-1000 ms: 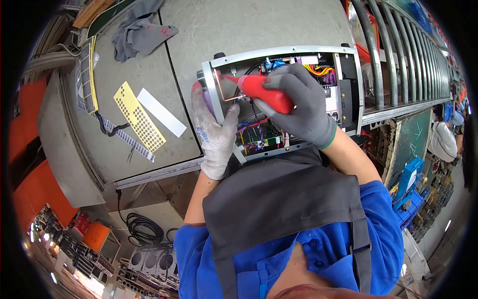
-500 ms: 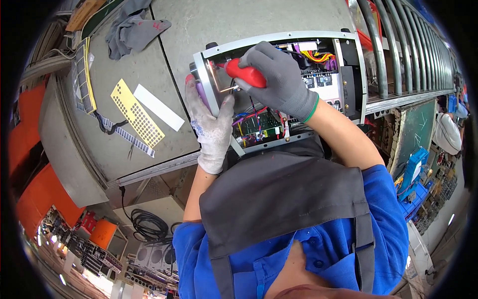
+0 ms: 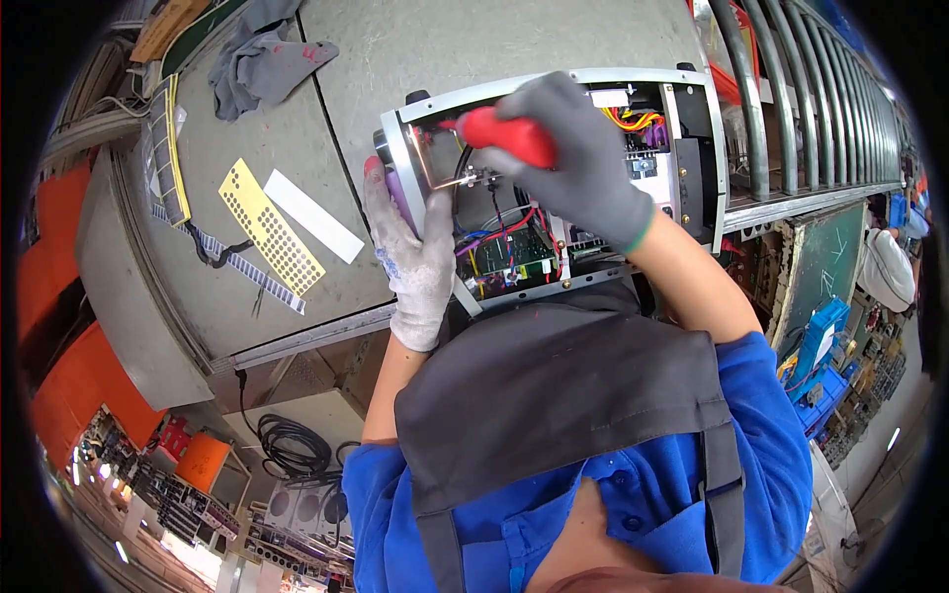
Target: Assembling and labeling electronic power supply units on a production line, including applying oil with a dispenser.
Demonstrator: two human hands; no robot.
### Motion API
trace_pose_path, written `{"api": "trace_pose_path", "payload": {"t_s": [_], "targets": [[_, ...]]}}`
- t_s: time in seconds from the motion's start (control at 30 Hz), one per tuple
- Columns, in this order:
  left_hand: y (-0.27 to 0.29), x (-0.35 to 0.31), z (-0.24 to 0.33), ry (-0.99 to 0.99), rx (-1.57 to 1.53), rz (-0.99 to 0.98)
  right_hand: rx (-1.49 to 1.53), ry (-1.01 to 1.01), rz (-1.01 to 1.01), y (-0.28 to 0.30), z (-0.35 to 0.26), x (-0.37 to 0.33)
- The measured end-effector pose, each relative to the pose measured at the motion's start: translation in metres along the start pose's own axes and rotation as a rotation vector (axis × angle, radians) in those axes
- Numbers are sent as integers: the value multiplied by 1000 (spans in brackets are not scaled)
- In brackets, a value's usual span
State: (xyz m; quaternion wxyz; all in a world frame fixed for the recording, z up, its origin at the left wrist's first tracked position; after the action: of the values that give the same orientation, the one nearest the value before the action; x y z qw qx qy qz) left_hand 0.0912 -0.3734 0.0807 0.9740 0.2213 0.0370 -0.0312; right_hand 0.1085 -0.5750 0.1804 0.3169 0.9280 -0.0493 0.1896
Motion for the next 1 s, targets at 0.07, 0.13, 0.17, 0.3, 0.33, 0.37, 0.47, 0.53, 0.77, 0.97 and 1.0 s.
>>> {"api": "trace_pose_path", "payload": {"t_s": [0.07,0.13,0.17,0.3,0.33,0.37,0.47,0.53,0.77,0.97,1.0], "targets": [[4,-2,0,-74,12,22,141,-155,44,37,6,-3],[4,-4,1,-90,-28,30,312,-274,64,57,14,-13],[4,-4,3,-108,-65,31,326,-303,51,64,13,-14],[-2,-4,-4,-17,-162,-45,224,-254,-25,61,7,-9],[-2,-3,-4,-17,-162,-45,238,-265,-27,57,10,-10],[-1,-2,-2,-29,-141,-32,238,-264,-28,57,11,-9],[0,-2,2,-33,-92,-13,192,-198,-81,53,5,-2],[0,-2,1,-26,-68,-13,171,-182,-106,54,1,5],[1,1,-3,-24,-155,-14,95,-89,-195,24,-9,21],[7,-2,4,-90,-41,-5,-1,-149,-321,-10,-5,38],[9,-4,6,-136,-7,21,6,-155,-330,-16,-2,39]]}}
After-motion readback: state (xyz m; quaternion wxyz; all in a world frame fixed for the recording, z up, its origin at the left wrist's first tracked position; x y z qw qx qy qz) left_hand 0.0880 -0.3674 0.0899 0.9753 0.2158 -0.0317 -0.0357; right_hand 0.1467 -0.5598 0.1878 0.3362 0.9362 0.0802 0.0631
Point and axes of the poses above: each hand's wrist, its own x-axis towards the middle knuckle, its own y-axis out of the back of the hand, z = x × y, the point moved 10 cm from there along x, towards the middle knuckle, and after that the axes turned 6 degrees about x, right-handed, at the moved point
